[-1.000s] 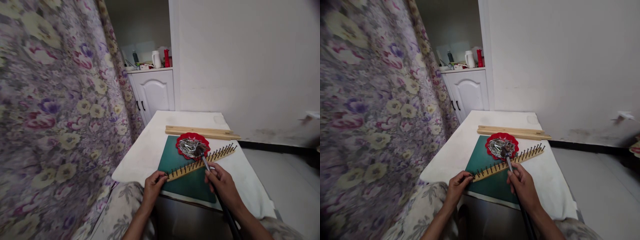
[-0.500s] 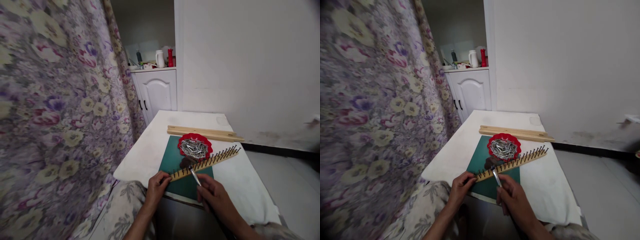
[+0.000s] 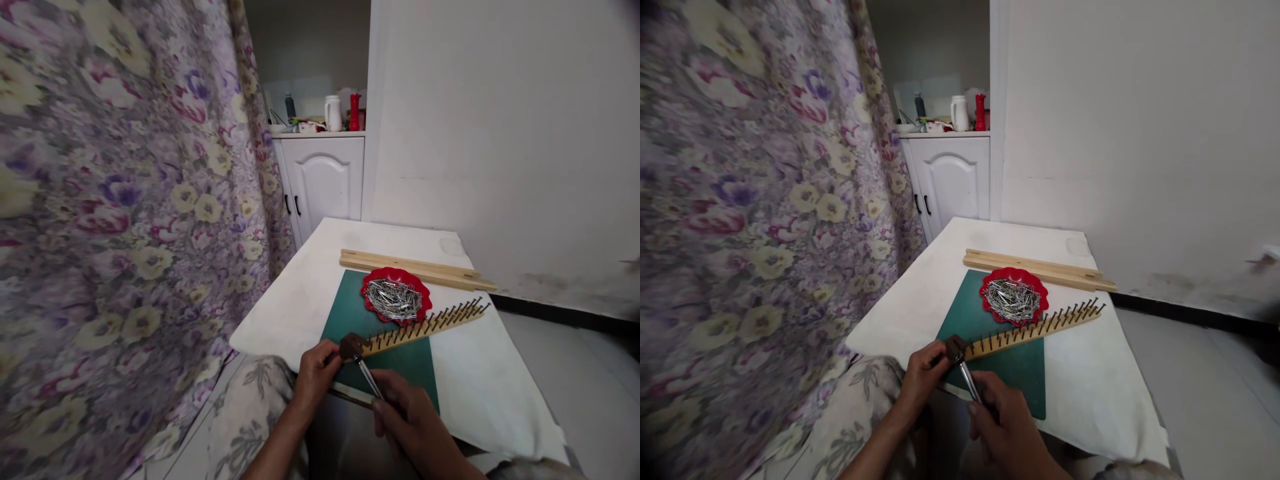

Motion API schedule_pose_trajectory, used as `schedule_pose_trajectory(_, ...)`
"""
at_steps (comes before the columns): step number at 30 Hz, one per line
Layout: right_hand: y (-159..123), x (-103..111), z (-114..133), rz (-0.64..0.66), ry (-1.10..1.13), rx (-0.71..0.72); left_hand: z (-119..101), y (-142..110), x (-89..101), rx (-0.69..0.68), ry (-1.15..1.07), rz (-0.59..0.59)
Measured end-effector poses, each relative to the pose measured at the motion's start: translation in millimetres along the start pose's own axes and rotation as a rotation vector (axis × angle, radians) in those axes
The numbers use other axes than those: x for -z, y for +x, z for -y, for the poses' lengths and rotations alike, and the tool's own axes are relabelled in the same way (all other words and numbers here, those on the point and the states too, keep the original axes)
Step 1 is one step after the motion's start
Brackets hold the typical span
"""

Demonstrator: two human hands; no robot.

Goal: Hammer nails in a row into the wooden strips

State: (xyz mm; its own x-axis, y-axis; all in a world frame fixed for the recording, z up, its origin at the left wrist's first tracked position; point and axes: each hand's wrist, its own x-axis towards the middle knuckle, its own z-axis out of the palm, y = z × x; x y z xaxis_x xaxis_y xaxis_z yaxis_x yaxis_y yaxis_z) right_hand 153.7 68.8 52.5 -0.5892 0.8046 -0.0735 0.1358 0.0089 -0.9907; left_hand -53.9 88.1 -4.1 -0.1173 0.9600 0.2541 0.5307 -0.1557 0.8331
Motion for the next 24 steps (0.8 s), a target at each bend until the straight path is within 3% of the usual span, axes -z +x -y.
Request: schedule_pose_trajectory(24, 5, -6, -10, -0.053, -0.121, 0.050, 3, 1, 1.8, -0.030, 0.003, -0.001)
